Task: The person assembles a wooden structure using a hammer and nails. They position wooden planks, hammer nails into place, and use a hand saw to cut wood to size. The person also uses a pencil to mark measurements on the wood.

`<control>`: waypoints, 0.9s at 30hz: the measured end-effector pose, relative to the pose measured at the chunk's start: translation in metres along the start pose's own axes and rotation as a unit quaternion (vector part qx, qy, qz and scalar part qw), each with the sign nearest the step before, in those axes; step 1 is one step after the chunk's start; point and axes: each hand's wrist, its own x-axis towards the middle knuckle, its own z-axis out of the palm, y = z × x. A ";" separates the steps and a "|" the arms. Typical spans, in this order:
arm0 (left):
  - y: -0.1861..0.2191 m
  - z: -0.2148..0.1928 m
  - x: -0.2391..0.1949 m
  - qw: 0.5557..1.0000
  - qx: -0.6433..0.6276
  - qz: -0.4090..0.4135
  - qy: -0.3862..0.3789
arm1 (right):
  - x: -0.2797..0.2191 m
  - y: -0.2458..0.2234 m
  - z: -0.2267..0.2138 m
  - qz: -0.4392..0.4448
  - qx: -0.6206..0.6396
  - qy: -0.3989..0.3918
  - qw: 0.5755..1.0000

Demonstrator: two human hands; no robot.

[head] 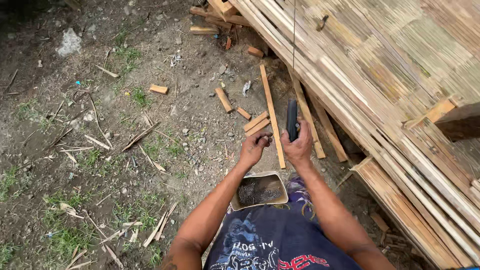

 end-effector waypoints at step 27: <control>0.012 -0.466 0.719 0.913 -0.210 -0.141 0.320 | 0.577 -0.004 0.591 0.177 0.078 -0.152 0.969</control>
